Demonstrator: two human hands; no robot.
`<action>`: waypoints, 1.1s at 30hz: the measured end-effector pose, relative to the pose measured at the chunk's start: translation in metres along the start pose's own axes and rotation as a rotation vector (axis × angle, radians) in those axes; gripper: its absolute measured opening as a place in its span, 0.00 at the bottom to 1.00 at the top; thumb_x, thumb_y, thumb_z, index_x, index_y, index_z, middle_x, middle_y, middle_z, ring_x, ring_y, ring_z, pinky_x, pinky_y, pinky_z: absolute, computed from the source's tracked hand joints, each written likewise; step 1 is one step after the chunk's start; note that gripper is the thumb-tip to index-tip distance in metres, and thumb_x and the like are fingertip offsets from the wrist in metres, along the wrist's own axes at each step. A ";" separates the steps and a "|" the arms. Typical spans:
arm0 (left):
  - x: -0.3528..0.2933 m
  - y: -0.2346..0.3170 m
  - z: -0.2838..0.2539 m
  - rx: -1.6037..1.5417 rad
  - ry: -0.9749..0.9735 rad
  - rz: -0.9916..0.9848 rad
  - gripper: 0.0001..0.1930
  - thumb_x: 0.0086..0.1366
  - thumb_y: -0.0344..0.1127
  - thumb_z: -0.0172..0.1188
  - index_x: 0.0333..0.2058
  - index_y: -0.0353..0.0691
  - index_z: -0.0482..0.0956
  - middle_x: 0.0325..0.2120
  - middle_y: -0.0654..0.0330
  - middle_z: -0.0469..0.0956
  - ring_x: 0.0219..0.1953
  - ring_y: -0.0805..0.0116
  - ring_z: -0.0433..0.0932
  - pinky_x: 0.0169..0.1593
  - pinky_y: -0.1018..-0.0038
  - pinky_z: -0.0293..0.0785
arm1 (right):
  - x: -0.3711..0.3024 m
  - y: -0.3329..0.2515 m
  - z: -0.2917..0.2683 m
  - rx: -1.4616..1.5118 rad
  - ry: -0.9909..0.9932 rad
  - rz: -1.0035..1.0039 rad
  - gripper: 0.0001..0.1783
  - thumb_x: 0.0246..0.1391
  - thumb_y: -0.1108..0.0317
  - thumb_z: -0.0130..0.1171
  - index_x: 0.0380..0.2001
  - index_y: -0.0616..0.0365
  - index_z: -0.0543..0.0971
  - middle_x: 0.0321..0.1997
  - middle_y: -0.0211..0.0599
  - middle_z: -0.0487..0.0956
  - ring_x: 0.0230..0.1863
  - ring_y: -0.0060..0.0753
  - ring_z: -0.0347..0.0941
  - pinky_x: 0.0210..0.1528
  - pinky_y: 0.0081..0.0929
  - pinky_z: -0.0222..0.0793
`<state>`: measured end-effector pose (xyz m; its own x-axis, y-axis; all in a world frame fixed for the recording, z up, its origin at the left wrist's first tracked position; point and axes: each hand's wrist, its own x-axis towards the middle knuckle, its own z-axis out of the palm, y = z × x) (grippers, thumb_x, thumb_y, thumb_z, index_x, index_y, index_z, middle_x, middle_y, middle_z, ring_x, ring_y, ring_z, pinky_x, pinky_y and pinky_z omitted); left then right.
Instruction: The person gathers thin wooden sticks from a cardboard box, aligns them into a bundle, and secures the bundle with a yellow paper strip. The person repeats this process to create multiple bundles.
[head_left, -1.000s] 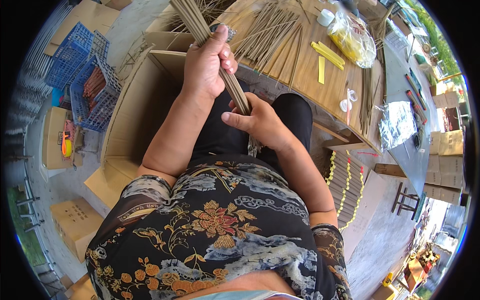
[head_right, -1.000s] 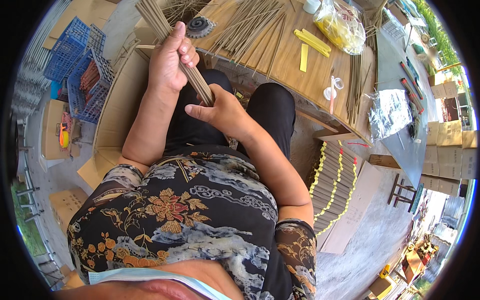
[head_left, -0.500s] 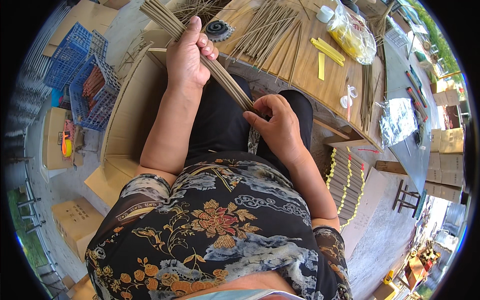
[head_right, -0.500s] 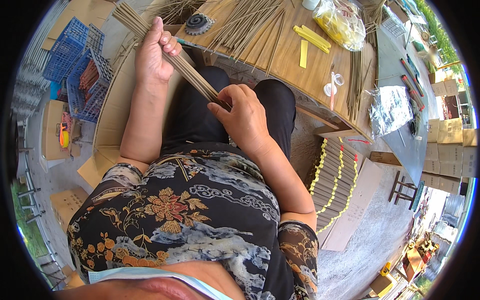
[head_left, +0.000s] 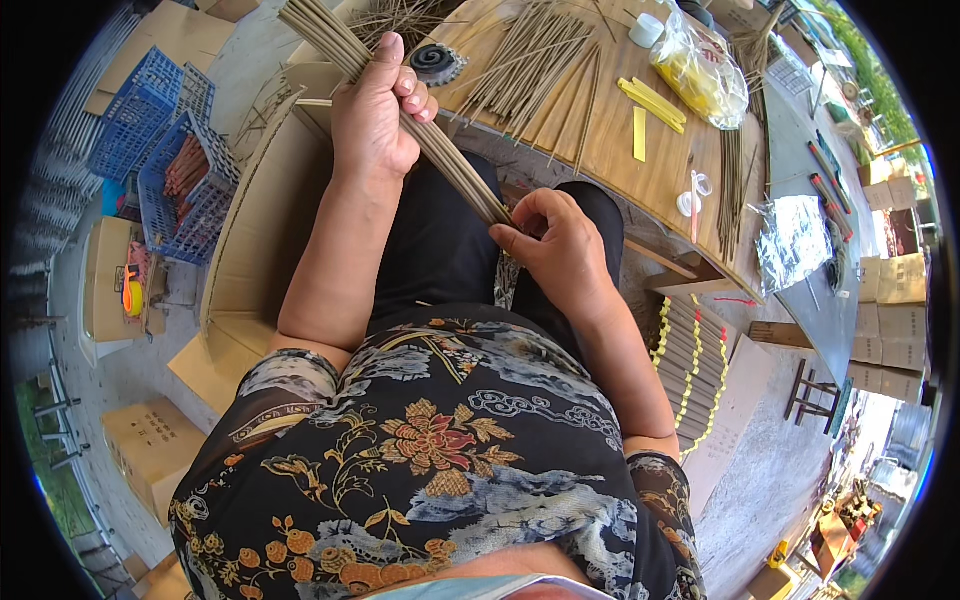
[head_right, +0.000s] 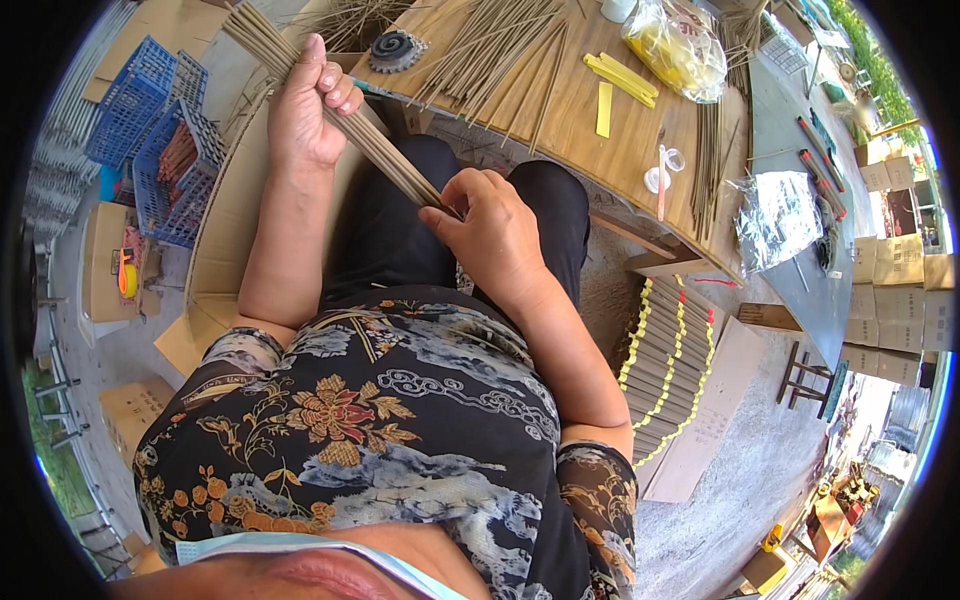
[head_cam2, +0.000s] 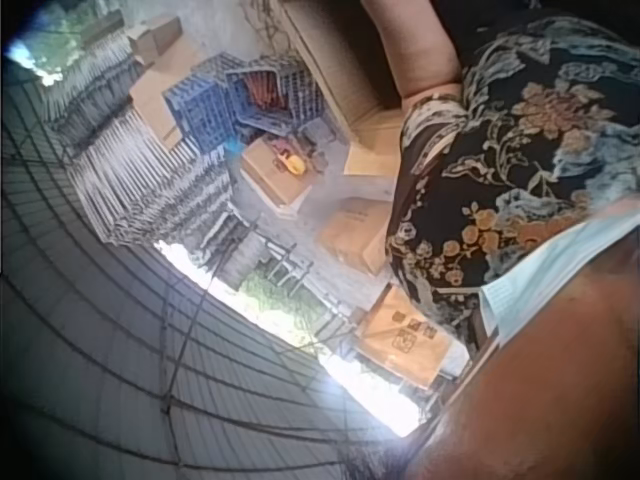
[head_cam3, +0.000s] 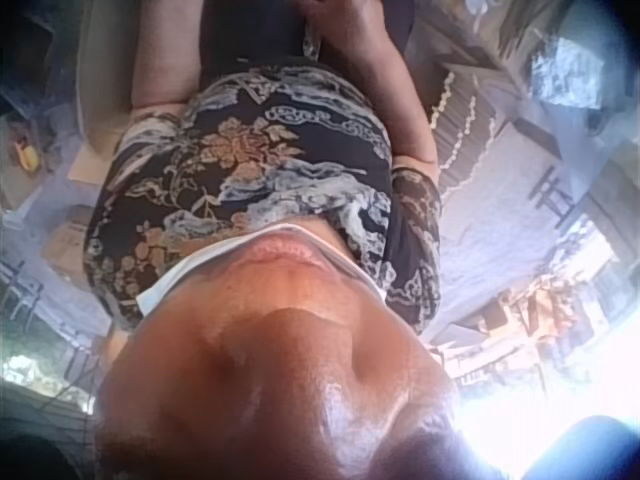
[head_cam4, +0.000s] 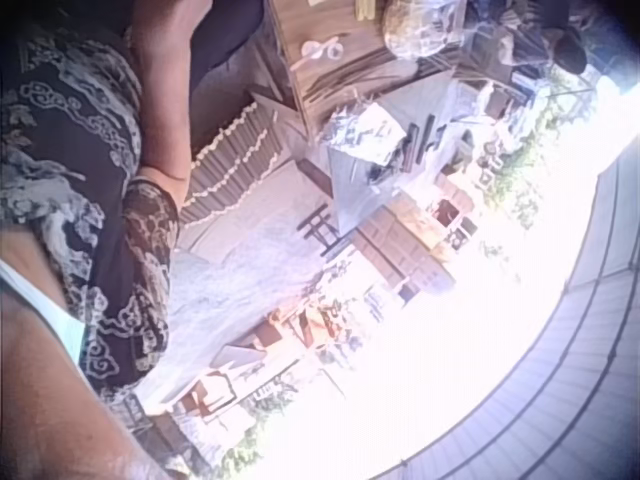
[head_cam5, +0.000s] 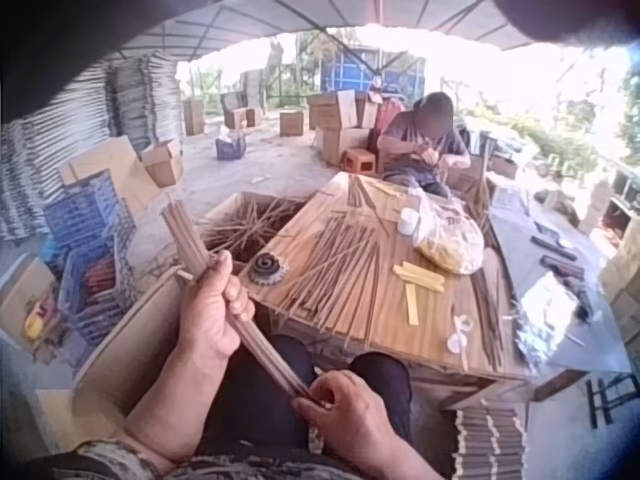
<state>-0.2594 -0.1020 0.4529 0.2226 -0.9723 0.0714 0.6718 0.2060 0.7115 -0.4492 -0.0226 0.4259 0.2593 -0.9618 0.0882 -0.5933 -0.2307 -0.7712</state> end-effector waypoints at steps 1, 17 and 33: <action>0.000 0.000 0.001 0.008 -0.016 0.001 0.17 0.56 0.41 0.60 0.16 0.45 0.63 0.11 0.68 0.61 0.13 0.77 0.60 0.18 0.79 0.58 | 0.001 -0.002 -0.003 0.007 -0.012 -0.016 0.15 0.39 0.61 0.63 0.27 0.58 0.73 0.27 0.37 0.72 0.32 0.39 0.69 0.34 0.31 0.66; -0.014 -0.012 0.011 -0.028 -0.299 -0.192 0.16 0.58 0.43 0.58 0.17 0.45 0.65 0.10 0.69 0.63 0.11 0.80 0.60 0.16 0.82 0.57 | 0.025 -0.019 0.023 0.417 -0.343 0.180 0.20 0.44 0.56 0.63 0.24 0.62 0.68 0.17 0.36 0.71 0.17 0.28 0.69 0.19 0.25 0.66; 0.002 -0.015 -0.006 -0.103 -0.234 -0.273 0.14 0.59 0.44 0.55 0.21 0.45 0.65 0.10 0.71 0.61 0.11 0.80 0.58 0.17 0.82 0.55 | 0.024 -0.007 0.020 0.704 -0.543 0.240 0.16 0.51 0.57 0.56 0.24 0.58 0.66 0.14 0.26 0.66 0.12 0.16 0.61 0.14 0.15 0.59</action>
<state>-0.2646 -0.1067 0.4382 -0.1336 -0.9895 0.0551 0.7546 -0.0655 0.6529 -0.4236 -0.0416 0.4206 0.6174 -0.7295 -0.2943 -0.1228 0.2802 -0.9521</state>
